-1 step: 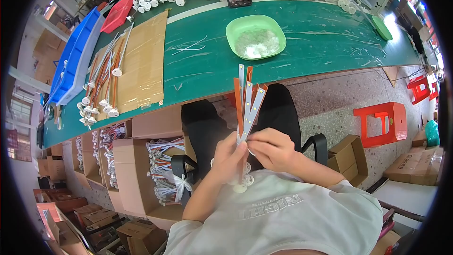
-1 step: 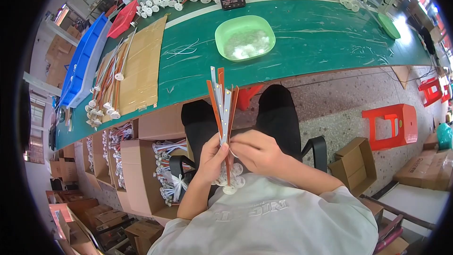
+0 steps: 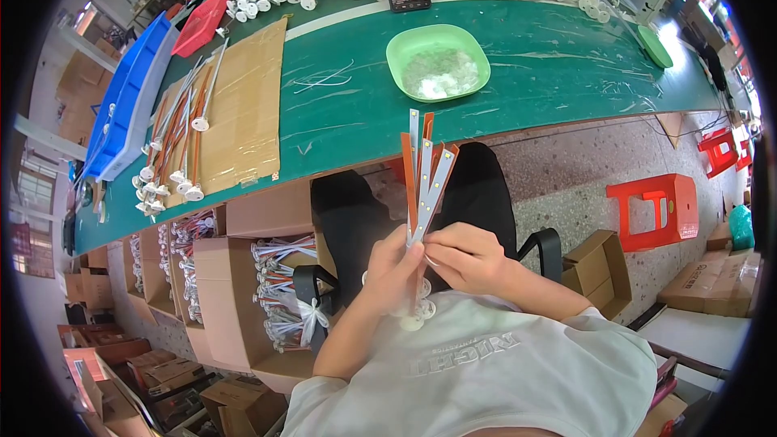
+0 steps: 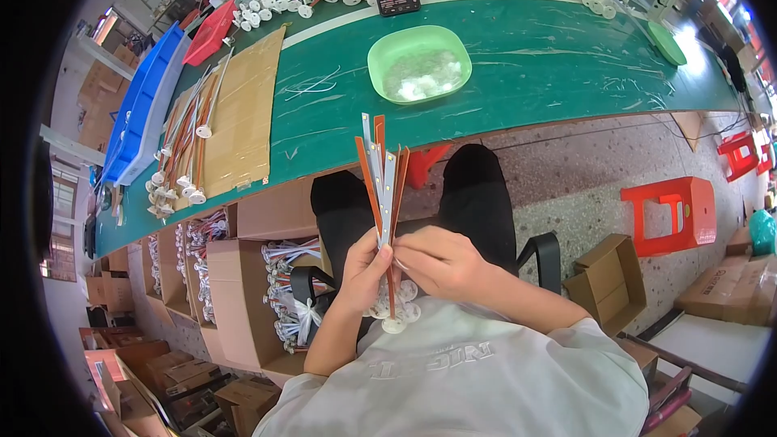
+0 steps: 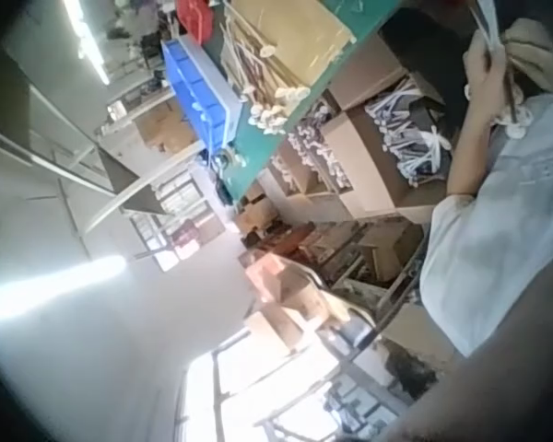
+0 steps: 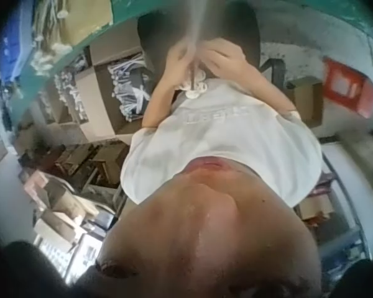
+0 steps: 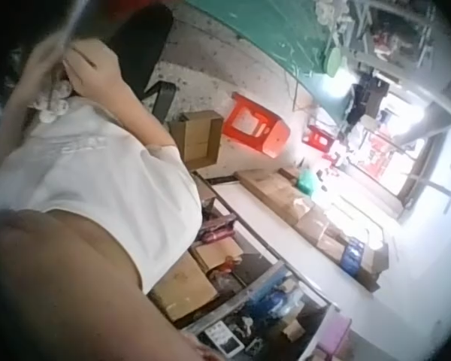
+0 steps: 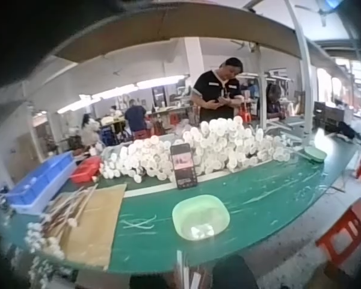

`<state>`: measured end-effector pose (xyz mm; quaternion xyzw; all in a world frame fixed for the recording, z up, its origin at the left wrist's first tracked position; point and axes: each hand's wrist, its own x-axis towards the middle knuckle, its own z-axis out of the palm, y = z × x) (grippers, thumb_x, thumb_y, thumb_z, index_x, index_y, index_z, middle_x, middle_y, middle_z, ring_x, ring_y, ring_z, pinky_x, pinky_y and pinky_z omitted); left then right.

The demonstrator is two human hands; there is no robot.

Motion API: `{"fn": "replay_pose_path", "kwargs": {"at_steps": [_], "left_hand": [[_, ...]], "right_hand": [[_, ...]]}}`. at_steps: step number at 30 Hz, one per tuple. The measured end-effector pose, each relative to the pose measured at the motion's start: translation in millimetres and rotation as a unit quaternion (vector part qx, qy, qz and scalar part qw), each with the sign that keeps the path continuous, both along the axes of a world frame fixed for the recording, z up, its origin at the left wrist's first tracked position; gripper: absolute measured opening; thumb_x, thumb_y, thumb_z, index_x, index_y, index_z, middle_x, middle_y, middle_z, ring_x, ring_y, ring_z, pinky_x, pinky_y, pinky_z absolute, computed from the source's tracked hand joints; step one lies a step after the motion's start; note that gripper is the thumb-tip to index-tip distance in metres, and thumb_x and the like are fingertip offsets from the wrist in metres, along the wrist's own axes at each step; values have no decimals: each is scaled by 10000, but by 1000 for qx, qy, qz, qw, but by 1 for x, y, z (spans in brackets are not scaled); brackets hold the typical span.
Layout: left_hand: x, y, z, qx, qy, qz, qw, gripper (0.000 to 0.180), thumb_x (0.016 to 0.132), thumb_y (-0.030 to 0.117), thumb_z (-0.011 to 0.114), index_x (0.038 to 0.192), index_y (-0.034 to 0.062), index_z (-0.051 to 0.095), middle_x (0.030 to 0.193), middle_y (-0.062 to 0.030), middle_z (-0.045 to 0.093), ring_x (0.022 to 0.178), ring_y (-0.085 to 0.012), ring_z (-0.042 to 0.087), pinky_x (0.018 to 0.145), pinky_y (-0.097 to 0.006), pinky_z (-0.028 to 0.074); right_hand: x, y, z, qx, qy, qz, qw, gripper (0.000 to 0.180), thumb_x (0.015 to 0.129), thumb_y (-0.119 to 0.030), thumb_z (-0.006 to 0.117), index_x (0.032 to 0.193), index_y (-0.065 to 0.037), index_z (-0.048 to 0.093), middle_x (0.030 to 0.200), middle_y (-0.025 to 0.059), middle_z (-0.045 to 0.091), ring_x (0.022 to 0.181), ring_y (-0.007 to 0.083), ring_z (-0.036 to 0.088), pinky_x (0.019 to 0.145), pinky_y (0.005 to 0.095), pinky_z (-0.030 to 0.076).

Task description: Gathering multiple stem-like components, bundling them together with a band, and placing the bundles into a cardboard box.

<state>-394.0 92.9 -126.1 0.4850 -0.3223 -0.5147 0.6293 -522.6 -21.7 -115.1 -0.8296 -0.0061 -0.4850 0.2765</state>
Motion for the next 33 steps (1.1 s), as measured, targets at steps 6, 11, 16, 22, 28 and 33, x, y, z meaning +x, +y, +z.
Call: {"fn": "replay_pose_path", "kwargs": {"at_steps": [6,11,16,22,28,33], "left_hand": [[2,-3,8,49,27,-56,997,258,996,227,512,1115,5,565,849,-47,623,687,-110,607,615,-254,514],[3,-3,9,35,20,-68,997,210,973,186,554,1071,2,581,858,-54,642,722,-109,634,645,-258,531],[9,-7,16,4,-160,-57,986,134,925,101,601,998,-11,615,771,-51,656,662,-94,630,588,-244,498],[8,-5,23,-27,-255,-59,965,140,925,85,586,974,-43,615,723,-60,647,647,-105,631,548,-237,472],[5,-4,15,28,-135,-7,990,123,928,97,576,977,-8,617,672,-39,643,549,-99,603,517,-249,462],[4,-4,13,0,-146,-27,989,117,932,107,580,971,1,614,675,-36,638,542,-93,598,505,-243,457]], "right_hand": [[-14,-3,-5,-60,99,-3,993,131,713,46,698,819,37,622,743,95,636,536,220,608,487,300,507],[-13,-4,-3,-3,81,5,997,55,756,11,661,795,19,623,658,75,608,518,204,599,463,292,480],[-21,6,-9,485,192,88,849,199,894,-92,569,762,44,629,619,71,575,488,134,537,461,269,418],[-20,3,-10,829,83,251,493,219,950,-160,550,865,23,634,722,83,601,538,120,555,480,240,445],[-11,-21,-2,65,59,-48,995,136,783,29,677,916,-1,663,878,112,654,650,209,648,570,292,528],[-11,-23,-6,-24,43,23,999,163,705,6,683,864,5,644,754,79,637,598,205,630,505,295,505]]}}
